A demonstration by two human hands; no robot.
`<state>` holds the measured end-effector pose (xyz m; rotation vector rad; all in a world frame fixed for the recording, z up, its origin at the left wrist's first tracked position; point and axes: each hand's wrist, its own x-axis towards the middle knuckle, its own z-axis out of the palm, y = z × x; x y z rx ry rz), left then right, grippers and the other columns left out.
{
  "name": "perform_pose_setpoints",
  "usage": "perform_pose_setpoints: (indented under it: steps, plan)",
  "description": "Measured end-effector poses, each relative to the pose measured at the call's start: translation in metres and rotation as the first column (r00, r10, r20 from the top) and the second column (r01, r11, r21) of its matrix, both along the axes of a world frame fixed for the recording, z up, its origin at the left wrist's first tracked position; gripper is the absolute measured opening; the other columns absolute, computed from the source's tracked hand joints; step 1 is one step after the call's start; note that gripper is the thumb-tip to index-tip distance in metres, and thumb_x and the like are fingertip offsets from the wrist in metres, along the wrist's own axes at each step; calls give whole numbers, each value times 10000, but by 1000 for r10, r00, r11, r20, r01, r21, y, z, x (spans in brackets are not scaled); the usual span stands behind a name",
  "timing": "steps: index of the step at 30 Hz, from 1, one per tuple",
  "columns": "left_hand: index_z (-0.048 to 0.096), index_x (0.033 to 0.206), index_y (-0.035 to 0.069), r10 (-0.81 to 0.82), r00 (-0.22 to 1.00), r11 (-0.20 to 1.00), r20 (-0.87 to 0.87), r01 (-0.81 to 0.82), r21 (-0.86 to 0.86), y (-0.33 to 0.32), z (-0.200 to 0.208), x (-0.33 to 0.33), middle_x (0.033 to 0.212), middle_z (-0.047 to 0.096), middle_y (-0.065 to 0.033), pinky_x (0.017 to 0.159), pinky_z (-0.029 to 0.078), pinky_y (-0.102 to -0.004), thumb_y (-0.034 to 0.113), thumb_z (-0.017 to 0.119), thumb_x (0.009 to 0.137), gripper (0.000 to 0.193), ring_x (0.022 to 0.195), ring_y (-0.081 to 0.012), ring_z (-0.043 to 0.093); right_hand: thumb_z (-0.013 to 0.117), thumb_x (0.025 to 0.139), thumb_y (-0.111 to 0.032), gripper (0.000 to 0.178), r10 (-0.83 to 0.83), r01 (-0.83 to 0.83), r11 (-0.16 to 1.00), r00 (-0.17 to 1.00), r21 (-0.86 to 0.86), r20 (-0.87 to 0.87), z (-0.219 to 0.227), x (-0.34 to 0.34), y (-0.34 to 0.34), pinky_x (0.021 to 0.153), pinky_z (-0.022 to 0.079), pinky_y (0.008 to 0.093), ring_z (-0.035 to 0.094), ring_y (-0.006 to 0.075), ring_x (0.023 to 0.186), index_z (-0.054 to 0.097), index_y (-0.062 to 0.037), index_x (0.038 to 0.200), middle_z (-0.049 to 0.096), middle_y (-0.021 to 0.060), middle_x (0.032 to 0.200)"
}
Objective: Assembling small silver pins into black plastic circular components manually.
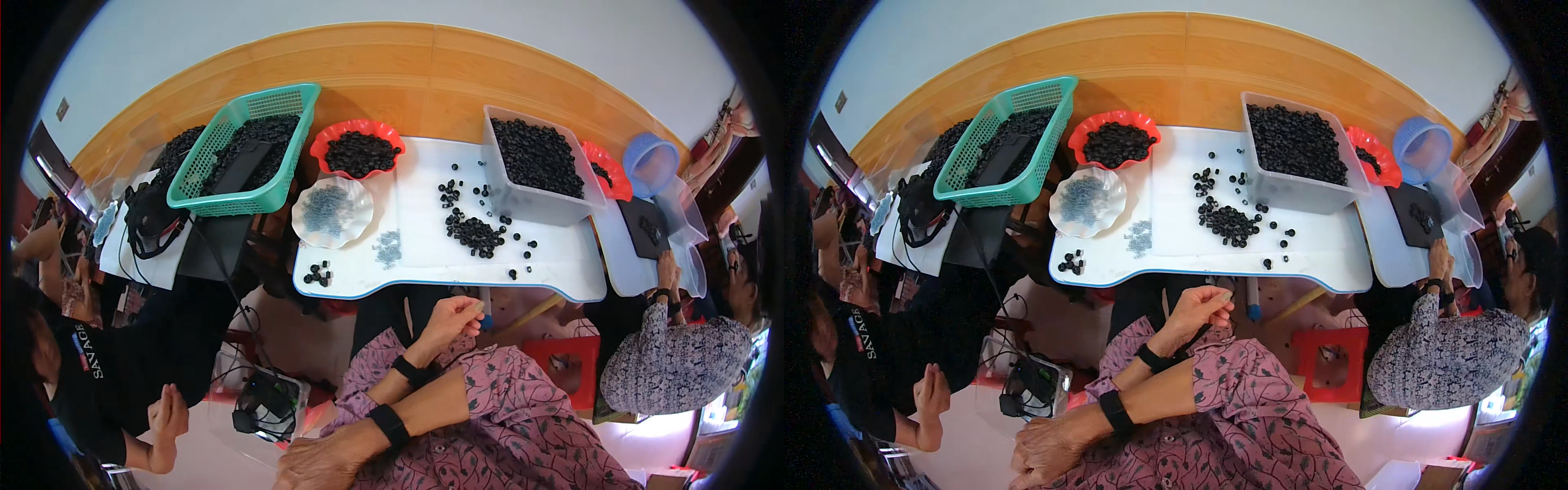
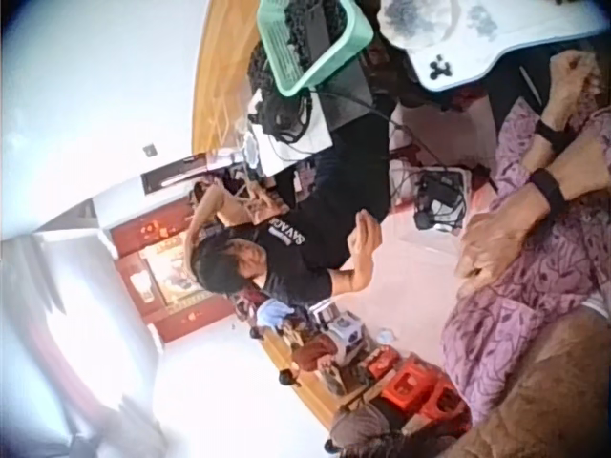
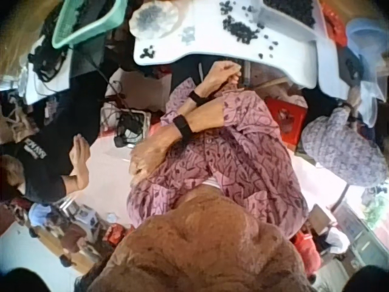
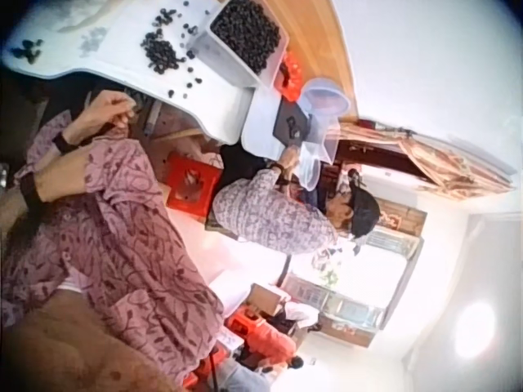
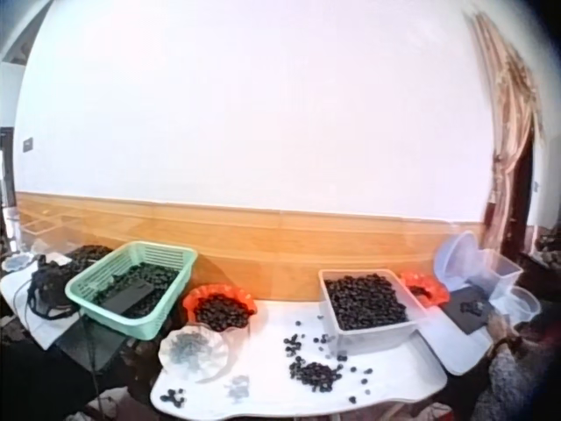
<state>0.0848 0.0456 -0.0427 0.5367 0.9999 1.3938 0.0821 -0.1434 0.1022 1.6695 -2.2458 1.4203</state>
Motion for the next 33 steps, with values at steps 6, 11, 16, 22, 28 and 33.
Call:
perform_pose_setpoints:
  steps: [6,11,16,22,28,33]
  plan:
    - [627,1060,-16,-19,1000,999,-4,18,-28,3,1,5,861,665,-82,579,556,-229,193,613,938,242,656,-112,640,538,954,-247,213,-5,35,972,992,-233,129,-16,-1,-19,502,405,374,522,298,560,610,-47,971,511,129,619]
    - [629,1051,-18,46,999,999,5,-46,-21,1,0,0,861,668,-84,573,555,-231,201,620,934,249,658,-114,639,543,952,-241,200,37,35,885,989,-465,145,-20,-1,-32,473,390,369,513,283,540,612,-57,985,499,117,608]
    - [628,1047,-17,97,995,994,39,-95,-46,-2,-3,-6,860,667,-87,576,554,-234,199,626,930,245,661,-122,639,545,953,-235,193,-7,14,939,1000,-344,22,-12,-4,-13,485,406,365,532,263,570,618,-76,1035,512,120,626]
    - [624,1053,-12,81,996,994,47,-77,-77,-2,-6,0,857,666,-87,577,552,-230,200,625,931,244,662,-120,638,504,967,-228,278,71,-74,996,995,-51,-66,-22,-10,-11,721,477,375,626,313,825,583,-92,1196,631,225,1077]
    - [625,1057,-9,96,993,991,66,-89,-98,-8,-11,-10,855,664,-77,593,550,-228,208,619,936,249,665,-115,635,356,1003,-264,342,341,-262,927,885,-268,316,-20,-8,7,875,414,370,553,290,979,545,19,1022,577,205,1047]
    - [633,1050,-1,147,987,986,68,-141,-85,-10,-15,-19,850,664,-64,594,551,-236,210,625,932,242,659,-109,629,368,996,-285,396,350,-252,934,795,-255,496,-16,-2,54,1024,343,352,476,302,1179,529,4,1215,543,190,1217]
